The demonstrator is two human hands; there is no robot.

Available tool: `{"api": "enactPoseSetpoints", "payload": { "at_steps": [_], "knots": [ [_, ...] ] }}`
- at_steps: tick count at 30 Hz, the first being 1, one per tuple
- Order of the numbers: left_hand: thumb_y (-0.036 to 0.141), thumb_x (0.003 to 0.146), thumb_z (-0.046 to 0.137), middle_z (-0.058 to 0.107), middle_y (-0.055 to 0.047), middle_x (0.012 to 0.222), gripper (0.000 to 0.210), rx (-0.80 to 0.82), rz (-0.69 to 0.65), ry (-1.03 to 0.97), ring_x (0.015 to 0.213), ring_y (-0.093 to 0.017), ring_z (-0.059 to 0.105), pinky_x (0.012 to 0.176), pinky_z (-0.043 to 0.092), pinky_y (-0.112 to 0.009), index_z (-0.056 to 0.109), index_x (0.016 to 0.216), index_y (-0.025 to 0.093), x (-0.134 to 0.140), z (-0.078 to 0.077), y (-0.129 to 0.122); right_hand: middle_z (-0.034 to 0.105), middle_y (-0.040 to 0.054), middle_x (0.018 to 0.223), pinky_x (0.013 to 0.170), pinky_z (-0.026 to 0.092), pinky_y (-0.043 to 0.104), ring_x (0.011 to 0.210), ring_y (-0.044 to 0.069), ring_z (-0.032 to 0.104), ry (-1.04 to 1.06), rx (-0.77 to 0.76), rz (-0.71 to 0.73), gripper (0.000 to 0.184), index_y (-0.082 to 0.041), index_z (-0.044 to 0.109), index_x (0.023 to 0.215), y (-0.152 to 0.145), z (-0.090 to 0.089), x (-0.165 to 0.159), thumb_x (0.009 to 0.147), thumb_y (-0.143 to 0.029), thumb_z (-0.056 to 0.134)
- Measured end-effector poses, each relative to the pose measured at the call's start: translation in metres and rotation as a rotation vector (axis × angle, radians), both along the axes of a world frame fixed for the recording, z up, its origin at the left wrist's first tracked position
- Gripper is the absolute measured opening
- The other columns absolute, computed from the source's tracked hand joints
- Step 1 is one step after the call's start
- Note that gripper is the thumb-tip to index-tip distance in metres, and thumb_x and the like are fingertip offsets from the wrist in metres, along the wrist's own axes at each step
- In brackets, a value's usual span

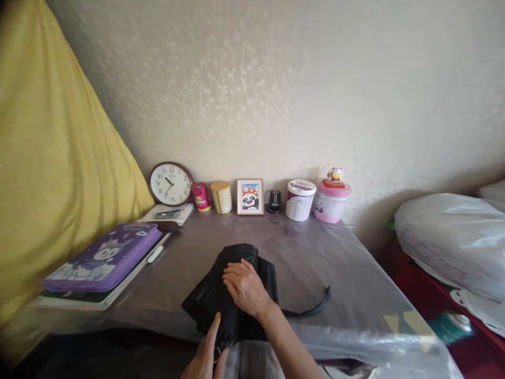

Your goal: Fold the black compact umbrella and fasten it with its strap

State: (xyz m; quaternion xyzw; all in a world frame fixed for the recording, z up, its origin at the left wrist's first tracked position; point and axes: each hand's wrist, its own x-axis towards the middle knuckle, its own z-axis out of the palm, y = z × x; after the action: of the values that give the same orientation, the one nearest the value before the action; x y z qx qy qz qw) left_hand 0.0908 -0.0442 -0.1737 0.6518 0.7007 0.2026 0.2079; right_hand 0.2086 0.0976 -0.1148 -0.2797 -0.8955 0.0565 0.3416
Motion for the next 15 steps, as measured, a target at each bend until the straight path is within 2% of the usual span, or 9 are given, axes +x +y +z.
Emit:
{"api": "enactPoseSetpoints", "payload": {
  "at_steps": [5, 8, 12, 15],
  "knots": [
    [0.027, 0.091, 0.024, 0.05, -0.014, 0.131, 0.06, -0.082, -0.004, 0.01, 0.101, -0.025, 0.062, 0.084, 0.047, -0.036, 0.013, 0.147, 0.008, -0.002, 0.005, 0.002, 0.061, 0.0029, 0.118, 0.109, 0.024, 0.039, 0.122, 0.016, 0.046, -0.047, 0.007, -0.188, 0.025, -0.018, 0.065, 0.106, 0.041, -0.006, 0.003, 0.094, -0.021, 0.044],
    [0.026, 0.091, 0.024, 0.047, -0.015, 0.133, 0.06, -0.09, -0.006, 0.009, 0.105, -0.026, 0.06, 0.085, 0.047, -0.038, 0.012, 0.146, 0.006, -0.002, 0.009, 0.002, 0.059, 0.0047, 0.121, 0.108, 0.026, 0.04, 0.123, 0.018, 0.046, -0.065, -0.005, -0.276, 0.025, -0.017, 0.065, 0.108, 0.051, -0.004, -0.001, 0.092, -0.018, 0.045],
    [0.027, 0.091, 0.026, 0.049, -0.014, 0.132, 0.06, -0.071, 0.018, 0.004, 0.103, -0.025, 0.061, 0.085, 0.047, -0.037, 0.014, 0.147, 0.008, 0.0, 0.006, 0.001, 0.046, 0.0114, 0.135, 0.109, 0.024, 0.045, 0.129, 0.024, 0.037, 0.0, 0.064, -0.411, 0.036, -0.01, 0.056, 0.123, 0.035, -0.005, -0.013, 0.09, -0.014, 0.043],
    [0.026, 0.091, 0.025, 0.057, -0.014, 0.123, 0.058, 0.011, 0.052, -0.021, 0.096, -0.022, 0.064, 0.088, 0.045, -0.033, 0.018, 0.146, 0.008, 0.001, -0.004, 0.001, 0.042, 0.0089, 0.139, 0.11, 0.026, 0.04, 0.131, 0.021, 0.034, 0.03, 0.13, -0.343, 0.037, -0.012, 0.055, 0.124, 0.013, -0.008, -0.011, 0.089, -0.015, 0.044]
  ]
}}
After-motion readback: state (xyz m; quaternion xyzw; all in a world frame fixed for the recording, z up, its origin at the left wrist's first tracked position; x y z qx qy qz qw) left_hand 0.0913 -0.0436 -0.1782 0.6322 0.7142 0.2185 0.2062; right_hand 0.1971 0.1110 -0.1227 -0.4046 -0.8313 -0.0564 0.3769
